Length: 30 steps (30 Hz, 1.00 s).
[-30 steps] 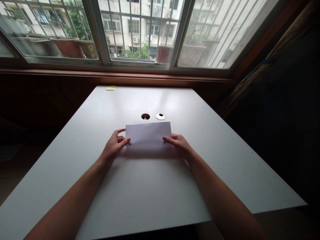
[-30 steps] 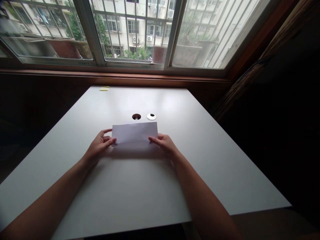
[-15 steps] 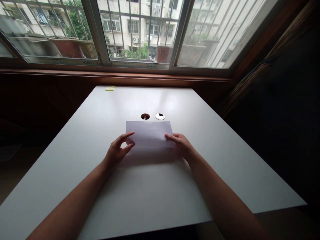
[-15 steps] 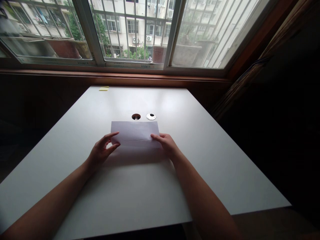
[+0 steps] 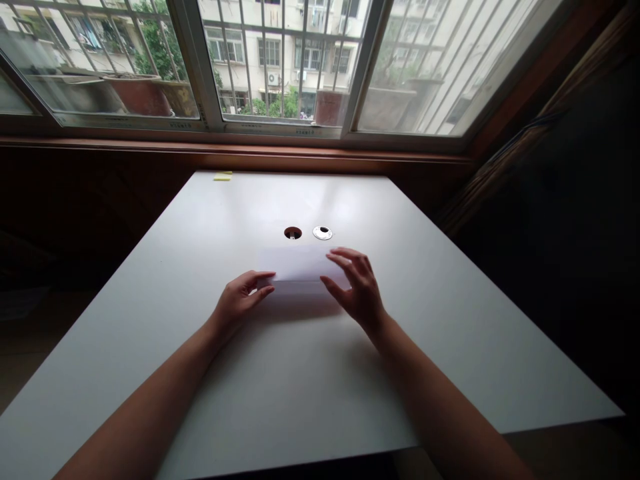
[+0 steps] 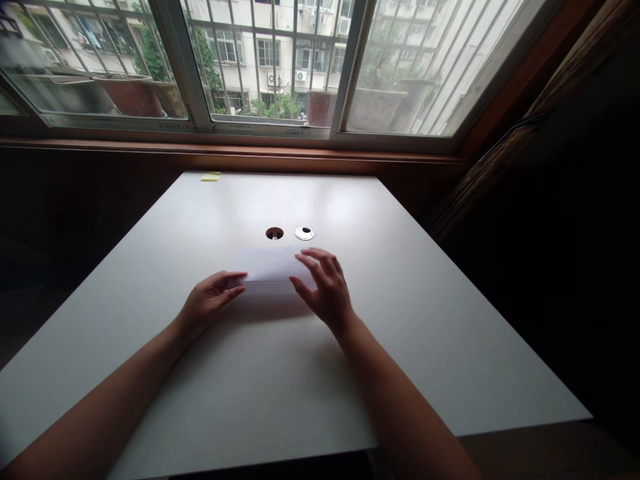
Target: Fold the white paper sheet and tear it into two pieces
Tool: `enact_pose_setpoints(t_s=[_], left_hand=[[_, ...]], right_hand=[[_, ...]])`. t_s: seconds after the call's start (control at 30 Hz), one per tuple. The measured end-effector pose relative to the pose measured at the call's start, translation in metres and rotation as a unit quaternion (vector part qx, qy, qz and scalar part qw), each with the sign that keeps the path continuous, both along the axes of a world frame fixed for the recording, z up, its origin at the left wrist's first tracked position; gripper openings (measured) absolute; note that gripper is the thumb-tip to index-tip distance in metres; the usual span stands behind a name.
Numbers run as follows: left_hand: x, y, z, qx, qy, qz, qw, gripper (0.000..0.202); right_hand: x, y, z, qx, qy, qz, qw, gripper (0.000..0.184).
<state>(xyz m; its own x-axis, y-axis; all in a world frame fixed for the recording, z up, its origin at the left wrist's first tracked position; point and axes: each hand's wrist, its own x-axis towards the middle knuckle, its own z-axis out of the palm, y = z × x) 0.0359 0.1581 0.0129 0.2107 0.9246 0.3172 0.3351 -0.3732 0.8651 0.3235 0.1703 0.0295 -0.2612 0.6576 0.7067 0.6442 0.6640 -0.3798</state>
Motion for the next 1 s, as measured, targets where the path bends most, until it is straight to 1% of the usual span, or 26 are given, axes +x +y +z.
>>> enact_pose_setpoints(t_s=[0.07,0.13,0.2,0.3,0.37,0.5,0.63,0.73,0.83,1.0], left_hand=[[0.001,0.0,-0.002,-0.013,-0.011,-0.019,1.0,0.036],[0.002,0.0,-0.007,-0.029,-0.025,-0.041,0.998,0.039],[0.002,0.001,-0.012,-0.047,-0.043,-0.067,0.996,0.044],[0.002,0.002,-0.017,-0.059,-0.073,-0.096,0.991,0.048],[0.002,0.002,-0.018,-0.042,-0.085,-0.089,0.991,0.048],[0.003,0.001,-0.016,0.006,-0.095,-0.058,0.994,0.046],[0.004,-0.001,-0.014,0.036,-0.045,-0.057,0.997,0.033],[0.004,-0.003,-0.011,0.069,-0.003,-0.064,0.996,0.024],[0.005,-0.004,-0.006,0.1,0.026,-0.062,0.993,0.021],[0.007,-0.007,-0.002,0.133,0.041,-0.036,0.99,0.015]], right_hand=[[-0.008,-0.003,0.003,0.001,-0.085,0.066,0.994,0.047],[-0.016,-0.005,0.003,-0.007,-0.139,0.104,0.985,0.051],[-0.022,-0.005,0.001,-0.01,-0.164,0.118,0.979,0.051],[-0.026,-0.005,-0.003,-0.012,-0.179,0.126,0.976,0.043],[-0.027,-0.004,-0.006,-0.015,-0.183,0.126,0.975,0.038],[-0.027,0.0,-0.013,-0.022,-0.186,0.124,0.974,0.036],[-0.027,0.002,-0.018,-0.019,-0.19,0.129,0.973,0.034],[-0.028,0.003,-0.019,-0.013,-0.192,0.129,0.973,0.033],[-0.028,0.002,-0.017,-0.009,-0.196,0.129,0.972,0.033],[-0.028,0.0,-0.016,-0.011,-0.2,0.132,0.971,0.033]])
